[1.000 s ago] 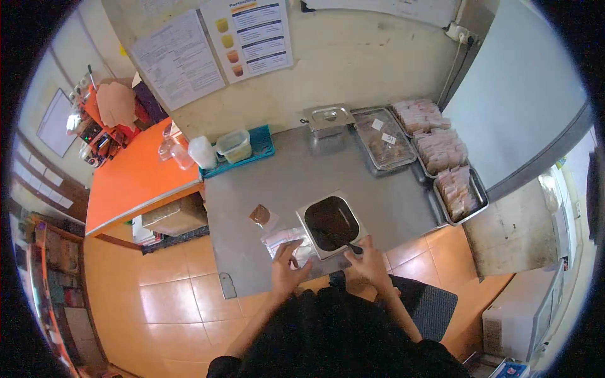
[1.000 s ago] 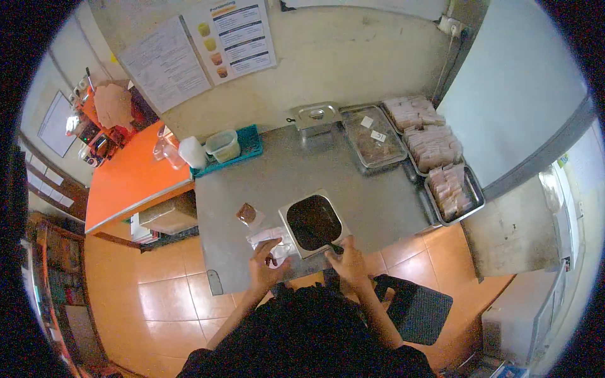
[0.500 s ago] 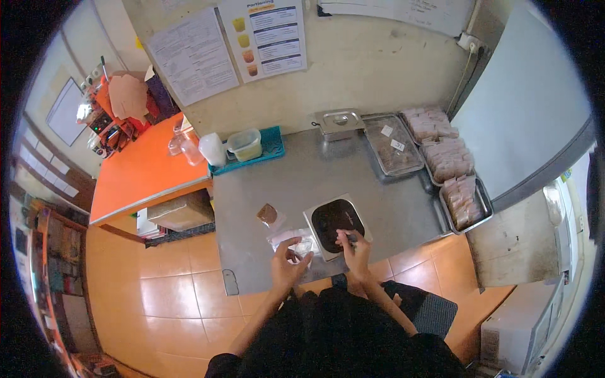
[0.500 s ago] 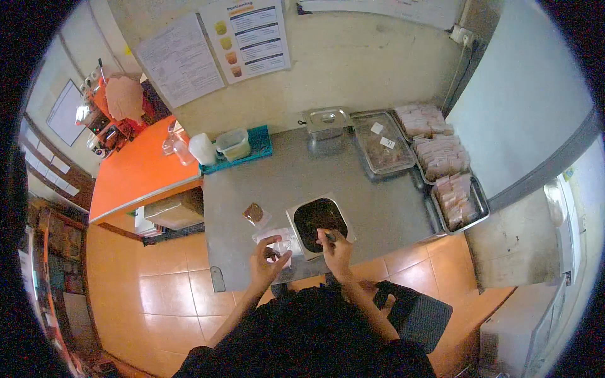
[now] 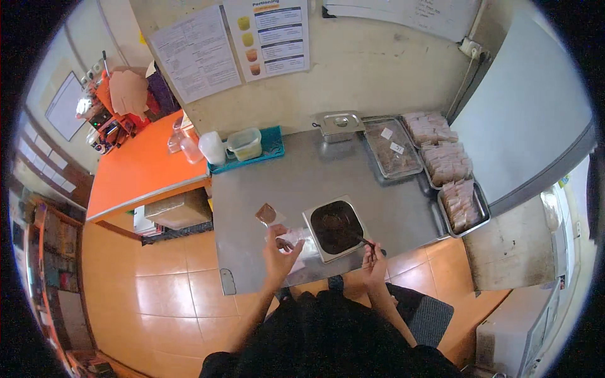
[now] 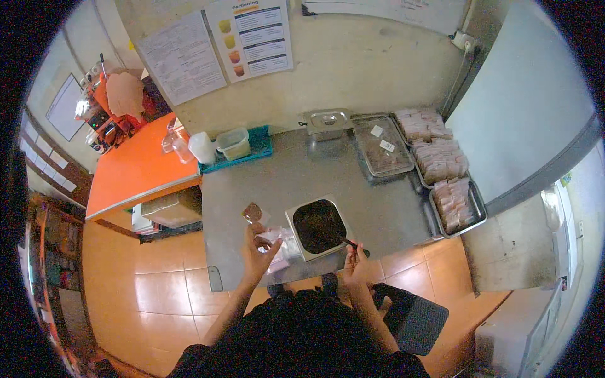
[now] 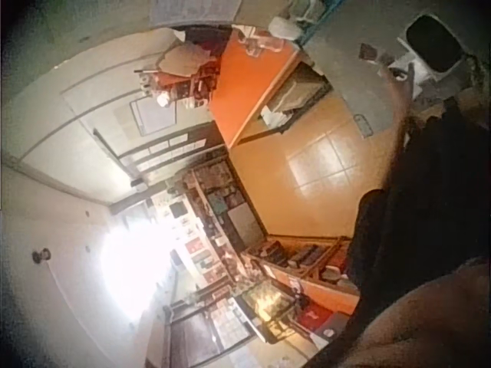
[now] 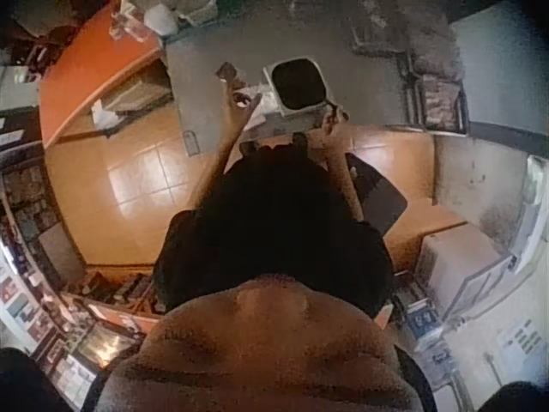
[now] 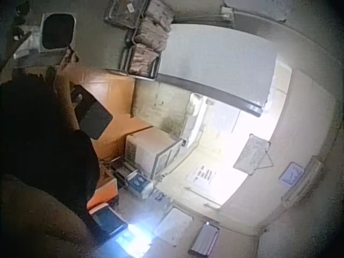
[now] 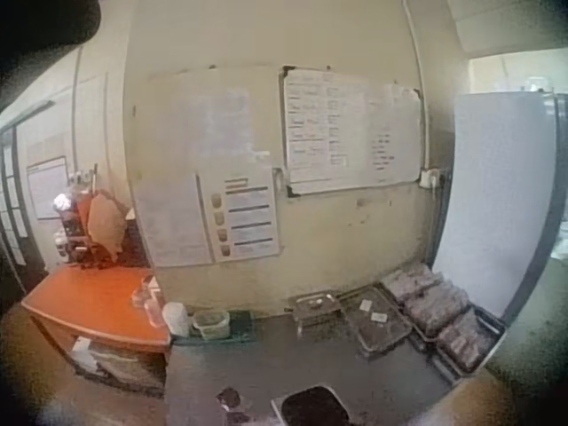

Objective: The person uses a ladle to transfer dark sauce from a container into small plastic bags, then places them on the stainless steel counter.

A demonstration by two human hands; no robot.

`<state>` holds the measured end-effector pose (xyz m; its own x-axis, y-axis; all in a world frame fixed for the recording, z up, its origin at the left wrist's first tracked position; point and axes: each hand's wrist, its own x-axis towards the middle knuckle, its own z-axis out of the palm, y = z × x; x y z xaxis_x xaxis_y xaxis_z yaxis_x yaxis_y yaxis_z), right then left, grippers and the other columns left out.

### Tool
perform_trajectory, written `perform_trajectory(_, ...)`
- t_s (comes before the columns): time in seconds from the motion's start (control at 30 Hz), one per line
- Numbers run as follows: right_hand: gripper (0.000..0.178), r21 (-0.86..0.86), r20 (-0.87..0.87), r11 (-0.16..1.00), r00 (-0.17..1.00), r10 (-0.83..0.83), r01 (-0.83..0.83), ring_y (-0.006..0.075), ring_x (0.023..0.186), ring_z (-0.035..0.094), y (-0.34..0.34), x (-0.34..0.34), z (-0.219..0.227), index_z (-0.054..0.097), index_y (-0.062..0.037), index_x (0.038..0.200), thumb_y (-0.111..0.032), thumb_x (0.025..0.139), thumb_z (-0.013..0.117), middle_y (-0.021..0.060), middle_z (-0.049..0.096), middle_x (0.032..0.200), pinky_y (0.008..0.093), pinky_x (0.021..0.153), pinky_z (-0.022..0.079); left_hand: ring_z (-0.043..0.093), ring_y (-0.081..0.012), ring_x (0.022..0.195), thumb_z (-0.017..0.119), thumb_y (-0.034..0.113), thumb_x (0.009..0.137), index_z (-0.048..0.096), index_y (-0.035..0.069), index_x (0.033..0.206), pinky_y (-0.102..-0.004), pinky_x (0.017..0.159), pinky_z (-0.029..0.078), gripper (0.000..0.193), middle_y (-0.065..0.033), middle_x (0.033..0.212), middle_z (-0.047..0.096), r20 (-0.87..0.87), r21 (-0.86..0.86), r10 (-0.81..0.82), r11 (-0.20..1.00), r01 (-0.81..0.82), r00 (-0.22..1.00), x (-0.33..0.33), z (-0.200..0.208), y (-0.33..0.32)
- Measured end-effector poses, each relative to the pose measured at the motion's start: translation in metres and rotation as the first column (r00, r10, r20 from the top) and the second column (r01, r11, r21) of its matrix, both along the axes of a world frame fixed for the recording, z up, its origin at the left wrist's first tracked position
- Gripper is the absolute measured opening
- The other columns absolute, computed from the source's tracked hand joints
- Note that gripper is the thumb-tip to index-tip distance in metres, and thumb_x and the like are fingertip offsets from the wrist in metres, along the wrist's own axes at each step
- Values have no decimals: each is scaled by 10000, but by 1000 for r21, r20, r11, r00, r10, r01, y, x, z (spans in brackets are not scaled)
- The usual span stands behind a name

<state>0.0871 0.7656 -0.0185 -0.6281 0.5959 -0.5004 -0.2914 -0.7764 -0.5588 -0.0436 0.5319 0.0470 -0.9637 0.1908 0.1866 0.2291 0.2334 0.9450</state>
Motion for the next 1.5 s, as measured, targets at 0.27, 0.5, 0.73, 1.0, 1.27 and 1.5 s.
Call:
perform_trajectory(0.27,303,164,-207,983,977,-49,84,87,708,598,12,-7,76,612,30,1080,-254,985,568,76,648,868,182,684,520,635,-145,711,807,86,744,583,33,1148,-284,635,529,465,-99,1071,601,-176,-41,-49,998,43,983,-34,31,26)
perform_trajectory(0.5,308,214,-64,965,988,-141,152,53,644,569,6,-3,87,621,16,1080,-272,991,558,42,641,803,162,548,460,649,-164,722,830,101,702,612,44,1113,-291,631,542,469,-99,1024,632,-237,-27,-91,996,87,967,-44,45,48)
perform_trajectory(0.73,311,290,14,946,988,-154,143,58,657,570,4,4,73,633,5,1068,-286,993,554,31,638,794,169,578,468,648,-167,725,835,113,678,578,49,1203,-297,614,540,588,-115,1066,641,-244,-9,-103,995,104,964,-46,27,60)
perform_trajectory(1.0,286,547,-108,793,961,-253,270,86,725,586,-5,-8,145,634,40,1026,-231,995,549,86,658,876,205,639,477,652,-204,698,835,149,670,370,82,1441,-321,622,550,902,-130,1070,642,-143,-69,-297,955,289,944,-46,20,78)
perform_trajectory(1.27,327,838,-66,513,967,-247,188,134,694,586,-21,-3,162,627,70,980,-252,969,574,116,639,816,255,601,455,623,-192,630,823,139,673,320,75,1465,-316,592,543,940,-122,1075,642,-212,-44,-362,932,361,908,-43,16,94)
perform_trajectory(1.5,291,987,-157,24,979,-130,161,192,623,628,-29,7,169,646,83,941,-199,941,576,141,642,795,284,625,526,635,-277,686,797,99,660,321,74,1462,-371,656,538,933,-173,1051,637,-147,-29,-404,914,404,903,-42,21,96)
